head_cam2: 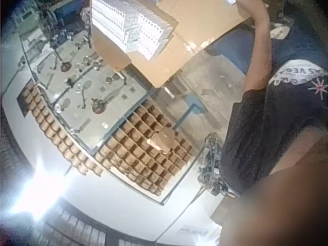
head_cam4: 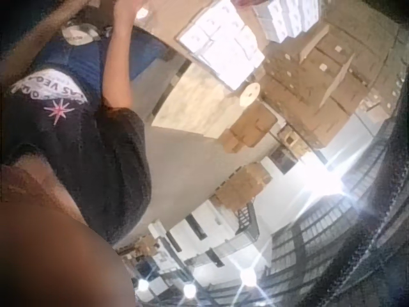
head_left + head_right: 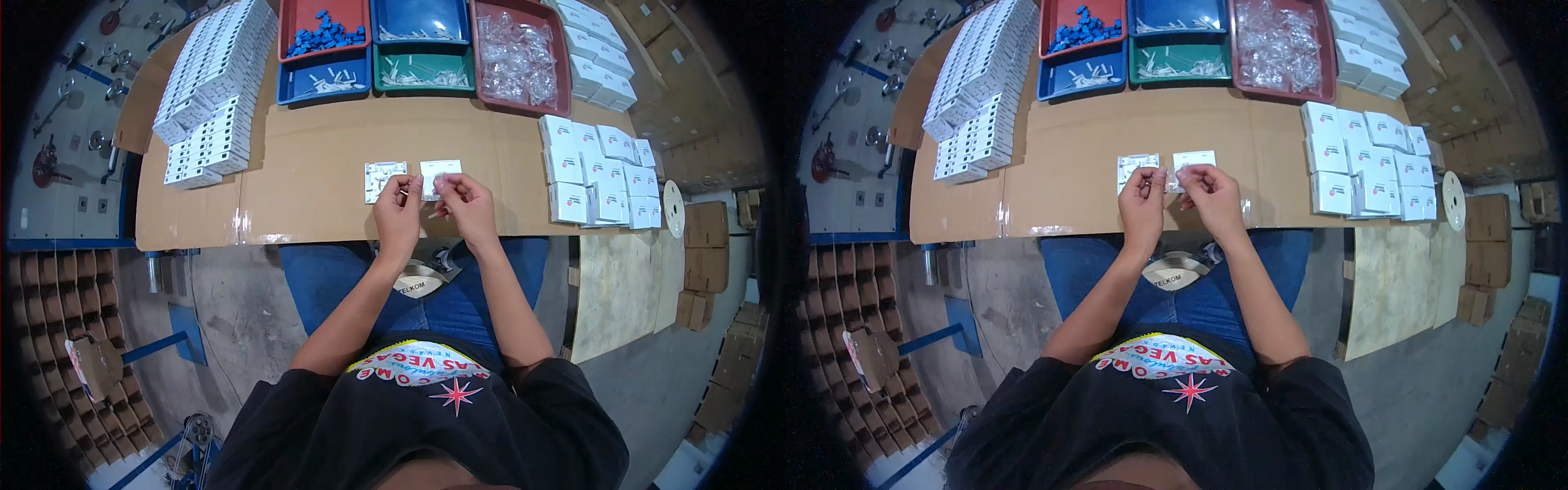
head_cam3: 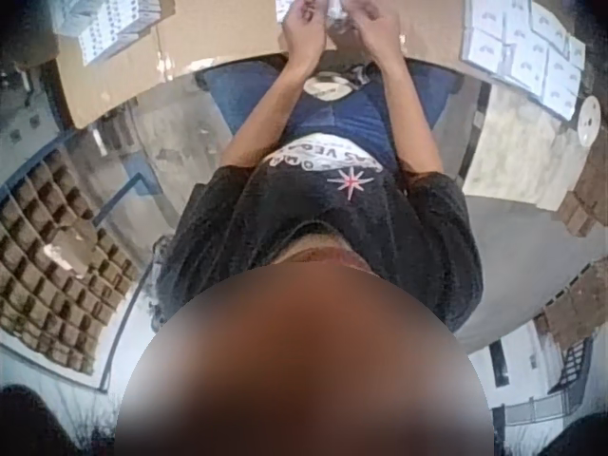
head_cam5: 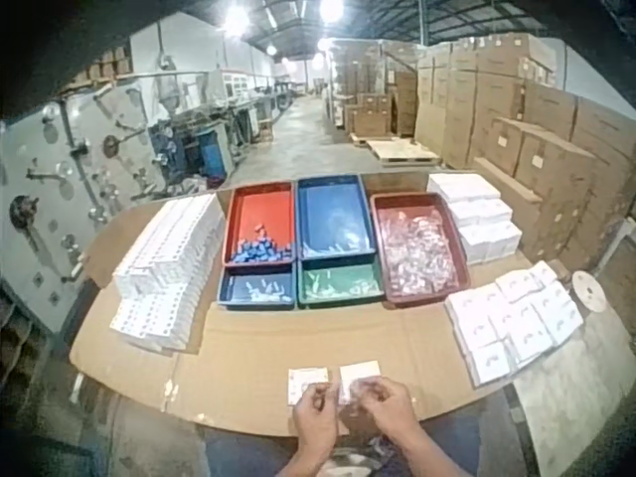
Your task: Packaging small components and paper inserts into individual white boxes at a factory workbench.
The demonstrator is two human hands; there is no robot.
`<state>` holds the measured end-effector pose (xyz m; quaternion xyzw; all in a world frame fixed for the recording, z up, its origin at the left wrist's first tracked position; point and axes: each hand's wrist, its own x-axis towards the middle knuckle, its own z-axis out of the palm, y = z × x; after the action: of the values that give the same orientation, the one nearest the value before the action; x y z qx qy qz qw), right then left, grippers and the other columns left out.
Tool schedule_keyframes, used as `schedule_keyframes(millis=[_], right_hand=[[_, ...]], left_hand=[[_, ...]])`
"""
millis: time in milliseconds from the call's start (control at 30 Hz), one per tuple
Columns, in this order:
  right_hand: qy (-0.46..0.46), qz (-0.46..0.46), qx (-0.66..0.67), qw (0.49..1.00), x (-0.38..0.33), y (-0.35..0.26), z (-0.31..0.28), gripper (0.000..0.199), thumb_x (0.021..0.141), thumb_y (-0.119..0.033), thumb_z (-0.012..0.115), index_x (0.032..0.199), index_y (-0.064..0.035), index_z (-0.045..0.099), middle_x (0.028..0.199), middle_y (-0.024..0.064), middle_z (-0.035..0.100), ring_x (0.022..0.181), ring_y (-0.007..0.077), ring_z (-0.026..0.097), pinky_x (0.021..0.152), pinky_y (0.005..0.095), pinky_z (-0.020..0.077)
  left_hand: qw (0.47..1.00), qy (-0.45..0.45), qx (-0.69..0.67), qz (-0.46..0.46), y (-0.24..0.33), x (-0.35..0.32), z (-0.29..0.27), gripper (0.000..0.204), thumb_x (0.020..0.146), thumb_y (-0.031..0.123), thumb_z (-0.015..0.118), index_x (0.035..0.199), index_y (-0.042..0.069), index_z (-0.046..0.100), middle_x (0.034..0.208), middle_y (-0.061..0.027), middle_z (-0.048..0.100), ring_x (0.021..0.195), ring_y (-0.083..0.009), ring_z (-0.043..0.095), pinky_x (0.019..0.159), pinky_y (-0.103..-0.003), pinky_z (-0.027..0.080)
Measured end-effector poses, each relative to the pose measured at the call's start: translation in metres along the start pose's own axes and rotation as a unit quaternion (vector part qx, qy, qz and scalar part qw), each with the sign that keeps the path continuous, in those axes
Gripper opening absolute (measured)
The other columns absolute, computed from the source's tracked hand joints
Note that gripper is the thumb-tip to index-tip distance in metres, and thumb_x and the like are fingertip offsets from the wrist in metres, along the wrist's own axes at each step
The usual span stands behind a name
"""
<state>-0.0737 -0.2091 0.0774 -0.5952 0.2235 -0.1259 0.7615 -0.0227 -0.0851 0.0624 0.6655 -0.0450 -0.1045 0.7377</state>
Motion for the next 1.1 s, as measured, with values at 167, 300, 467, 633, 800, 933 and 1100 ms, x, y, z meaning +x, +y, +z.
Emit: schedule_keyframes(millis=[167, 300, 467, 633, 800, 933, 1100], right_hand=[[-0.022, 0.001, -0.025, 0.999, 0.001, 0.008, 0.003, 0.015, 0.098, -0.015, 0.069, 0.095, -0.0001, 0.071, 0.078, 0.0024, 0.066, 0.060, 0.0074, 0.059, 0.053, 0.0234, 0.0492], [-0.011, -0.015, -0.039, 0.999, -0.004, 0.004, 0.007, 0.015, 0.098, -0.015, 0.069, 0.095, -0.0004, 0.071, 0.077, 0.0018, 0.066, 0.059, 0.0064, 0.057, 0.051, 0.0226, 0.0462], [-0.004, -0.037, -0.048, 0.998, -0.005, 0.002, 0.007, 0.014, 0.099, -0.015, 0.068, 0.096, -0.0016, 0.069, 0.076, 0.0013, 0.065, 0.058, 0.0050, 0.056, 0.050, 0.0209, 0.0430], [-0.023, -0.034, -0.039, 0.998, -0.004, 0.002, 0.004, 0.015, 0.100, -0.017, 0.068, 0.098, -0.0025, 0.068, 0.072, 0.0008, 0.064, 0.056, 0.0041, 0.054, 0.048, 0.0194, 0.0401], [-0.028, -0.030, -0.053, 0.998, -0.002, -0.001, -0.001, 0.016, 0.100, -0.018, 0.068, 0.099, -0.0027, 0.069, 0.068, -0.0006, 0.063, 0.055, 0.0032, 0.053, 0.047, 0.0188, 0.0376], [-0.033, -0.038, -0.052, 0.997, -0.004, -0.002, 0.003, 0.015, 0.099, -0.017, 0.069, 0.099, -0.0022, 0.069, 0.066, -0.0004, 0.063, 0.053, 0.0026, 0.051, 0.046, 0.0188, 0.0354], [-0.046, -0.044, -0.078, 0.995, -0.006, -0.001, 0.011, 0.013, 0.099, -0.015, 0.069, 0.100, -0.0021, 0.069, 0.066, 0.0001, 0.064, 0.051, 0.0021, 0.050, 0.046, 0.0189, 0.0336]], left_hand=[[0.998, 0.037, -0.005, 0.052, -0.008, 0.002, -0.008, 0.025, 0.103, 0.023, 0.064, 0.094, -0.001, 0.065, 0.073, 0.0020, 0.058, 0.063, -0.0037, 0.049, 0.055, -0.023, 0.039], [0.999, 0.029, 0.044, -0.011, 0.000, 0.003, -0.017, 0.028, 0.106, 0.025, 0.058, 0.092, 0.002, 0.065, 0.070, 0.0029, 0.054, 0.060, -0.0031, 0.046, 0.052, -0.022, 0.036], [0.998, 0.036, -0.045, -0.024, 0.004, 0.006, -0.017, 0.028, 0.106, 0.026, 0.057, 0.093, 0.002, 0.064, 0.069, 0.0026, 0.055, 0.058, -0.0040, 0.048, 0.051, -0.022, 0.039], [0.995, -0.087, -0.019, -0.052, 0.013, 0.001, -0.014, 0.021, 0.101, 0.022, 0.068, 0.093, 0.002, 0.066, 0.068, 0.0040, 0.057, 0.059, -0.0036, 0.051, 0.051, -0.022, 0.039], [0.995, -0.092, -0.029, -0.032, 0.004, 0.000, -0.020, 0.019, 0.099, 0.020, 0.070, 0.094, 0.001, 0.068, 0.070, 0.0035, 0.058, 0.061, -0.0028, 0.051, 0.054, -0.020, 0.039], [0.995, -0.091, -0.021, -0.025, 0.003, -0.002, -0.019, 0.020, 0.102, 0.021, 0.064, 0.099, 0.001, 0.069, 0.071, 0.0027, 0.059, 0.064, -0.0034, 0.053, 0.056, -0.020, 0.041], [0.991, -0.010, -0.124, -0.048, 0.008, 0.000, -0.012, 0.023, 0.105, 0.022, 0.058, 0.106, 0.001, 0.069, 0.080, 0.0008, 0.064, 0.068, -0.0048, 0.055, 0.059, -0.021, 0.045]])
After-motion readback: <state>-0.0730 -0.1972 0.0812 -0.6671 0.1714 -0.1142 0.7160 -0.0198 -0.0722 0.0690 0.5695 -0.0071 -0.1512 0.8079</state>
